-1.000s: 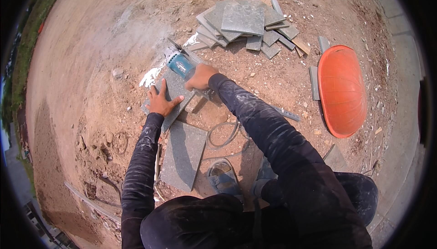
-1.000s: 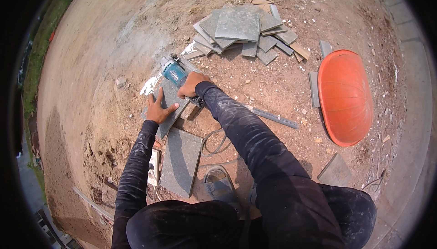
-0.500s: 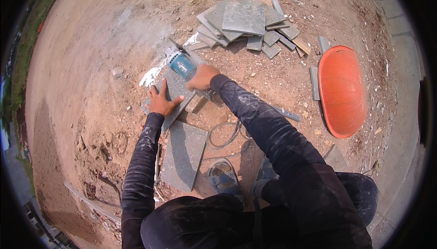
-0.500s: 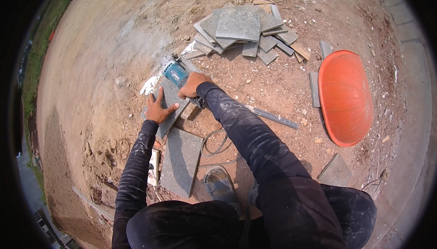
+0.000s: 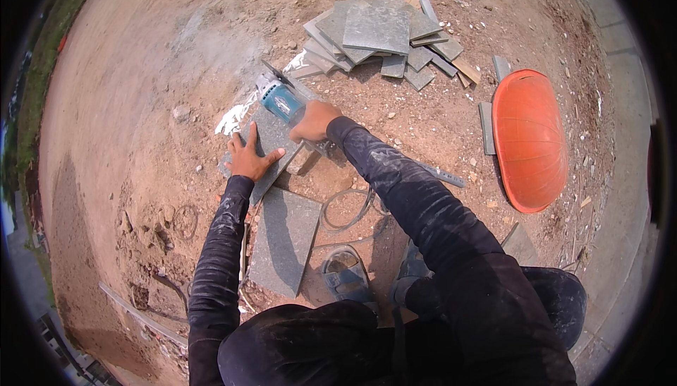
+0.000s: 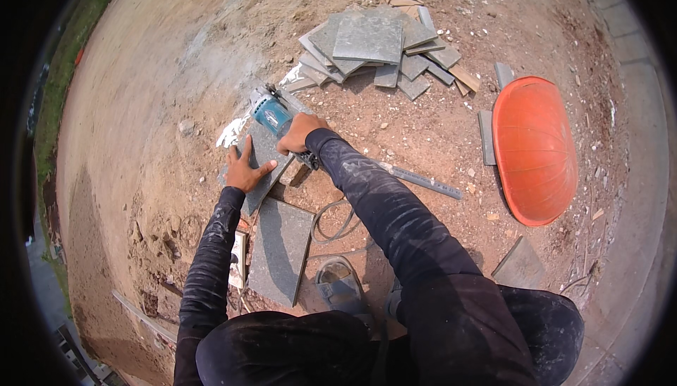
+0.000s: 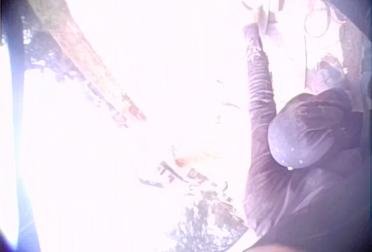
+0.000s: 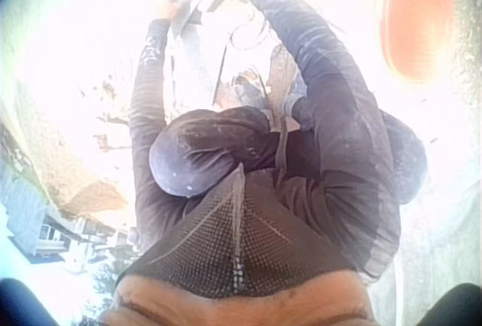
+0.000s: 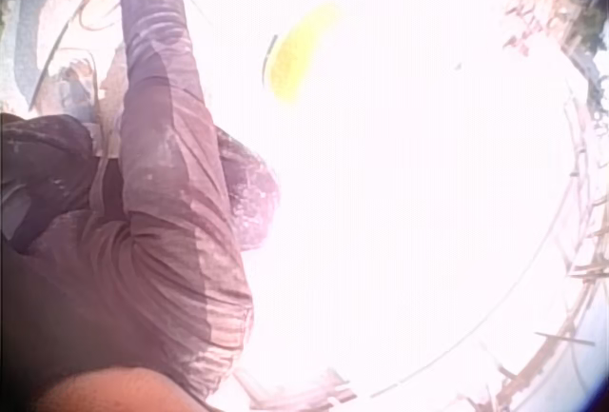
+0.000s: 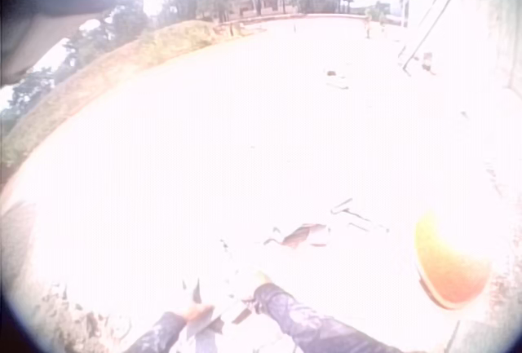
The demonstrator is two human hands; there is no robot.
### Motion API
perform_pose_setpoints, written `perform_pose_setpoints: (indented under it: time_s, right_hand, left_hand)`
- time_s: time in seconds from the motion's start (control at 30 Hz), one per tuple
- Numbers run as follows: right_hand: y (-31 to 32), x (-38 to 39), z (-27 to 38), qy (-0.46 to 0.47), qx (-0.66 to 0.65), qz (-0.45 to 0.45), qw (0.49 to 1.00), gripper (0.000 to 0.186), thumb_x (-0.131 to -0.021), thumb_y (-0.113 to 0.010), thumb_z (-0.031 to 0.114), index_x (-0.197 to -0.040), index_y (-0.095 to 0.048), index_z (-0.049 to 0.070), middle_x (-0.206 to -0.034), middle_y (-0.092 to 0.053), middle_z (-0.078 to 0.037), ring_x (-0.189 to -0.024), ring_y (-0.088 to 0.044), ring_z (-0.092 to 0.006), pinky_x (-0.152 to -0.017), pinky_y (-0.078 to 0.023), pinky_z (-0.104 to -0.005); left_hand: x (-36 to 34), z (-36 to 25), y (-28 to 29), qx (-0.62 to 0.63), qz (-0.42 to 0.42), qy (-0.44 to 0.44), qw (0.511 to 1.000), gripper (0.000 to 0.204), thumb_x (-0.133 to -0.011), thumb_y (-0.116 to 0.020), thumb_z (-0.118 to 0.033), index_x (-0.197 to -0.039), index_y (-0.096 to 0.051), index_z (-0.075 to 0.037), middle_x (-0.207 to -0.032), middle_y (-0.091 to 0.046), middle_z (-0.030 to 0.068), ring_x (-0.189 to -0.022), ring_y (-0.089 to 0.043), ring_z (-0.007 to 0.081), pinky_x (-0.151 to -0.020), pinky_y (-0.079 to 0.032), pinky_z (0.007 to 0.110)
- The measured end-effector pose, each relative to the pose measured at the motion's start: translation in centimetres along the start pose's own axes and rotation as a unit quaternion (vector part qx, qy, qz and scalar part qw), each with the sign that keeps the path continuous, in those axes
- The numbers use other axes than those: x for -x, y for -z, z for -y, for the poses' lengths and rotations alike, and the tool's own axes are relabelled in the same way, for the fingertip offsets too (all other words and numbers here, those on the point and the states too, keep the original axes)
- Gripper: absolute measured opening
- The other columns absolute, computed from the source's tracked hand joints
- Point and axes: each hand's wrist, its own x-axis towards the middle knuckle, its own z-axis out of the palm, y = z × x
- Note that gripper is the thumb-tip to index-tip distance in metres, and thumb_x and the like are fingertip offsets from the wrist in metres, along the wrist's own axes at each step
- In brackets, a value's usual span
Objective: The person sits on the ground and uses an angle grinder to cut a rectangular tile. They hold the tile steady with one hand while guiding the grinder with the other, creating a straight cut. After finishing the cut, they separate the tile pieces and place them on a nearby pile.
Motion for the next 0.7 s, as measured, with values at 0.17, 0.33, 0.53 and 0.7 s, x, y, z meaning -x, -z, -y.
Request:
perform_pose_setpoints:
  time_s: [0.17, 0.33, 0.53, 0.7]
  right_hand:
    - [-0.24, -0.08, -0.54, 0.021, 0.002, -0.010, 1.000, 0.069, -0.054, -0.078, 0.039, -0.104, -0.066, -0.007, -0.104, -0.067, -0.025, -0.097, -0.067, -0.0349, -0.086, -0.052, -0.0353]
    - [-0.05, 0.26, -0.44, 0.016, -0.005, -0.011, 1.000, 0.070, -0.054, -0.078, 0.038, -0.105, -0.065, -0.008, -0.104, -0.067, -0.025, -0.097, -0.067, -0.0348, -0.085, -0.053, -0.0352]
    - [0.12, 0.35, -0.57, 0.017, -0.010, 0.004, 1.000, 0.071, -0.054, -0.078, 0.037, -0.105, -0.065, -0.009, -0.104, -0.067, -0.026, -0.097, -0.067, -0.0348, -0.084, -0.052, -0.0354]
    - [0.07, 0.46, -0.57, 0.018, -0.002, 0.004, 1.000, 0.072, -0.054, -0.078, 0.038, -0.106, -0.064, -0.010, -0.105, -0.066, -0.027, -0.097, -0.066, -0.0352, -0.084, -0.052, -0.0355]
  left_hand:
    - [0.09, -0.18, -0.02, -0.026, -0.010, -0.005, 1.000, 0.113, -0.062, -0.068, -0.079, -0.153, -0.021, -0.030, -0.151, -0.019, 0.0342, -0.140, -0.020, 0.0508, -0.099, -0.026, 0.073]
    - [0.05, -0.09, 0.03, -0.024, -0.005, -0.007, 1.000, 0.114, -0.061, -0.067, -0.080, -0.153, -0.021, -0.030, -0.151, -0.018, 0.0339, -0.140, -0.019, 0.0510, -0.099, -0.025, 0.073]
    - [0.04, 0.00, -0.09, -0.021, -0.009, -0.010, 1.000, 0.114, -0.061, -0.067, -0.080, -0.153, -0.021, -0.030, -0.151, -0.018, 0.0336, -0.140, -0.019, 0.0512, -0.099, -0.025, 0.073]
    - [0.11, -0.01, -0.05, -0.025, -0.012, -0.012, 1.000, 0.114, -0.062, -0.067, -0.080, -0.153, -0.021, -0.029, -0.151, -0.018, 0.0339, -0.140, -0.019, 0.0513, -0.100, -0.026, 0.072]
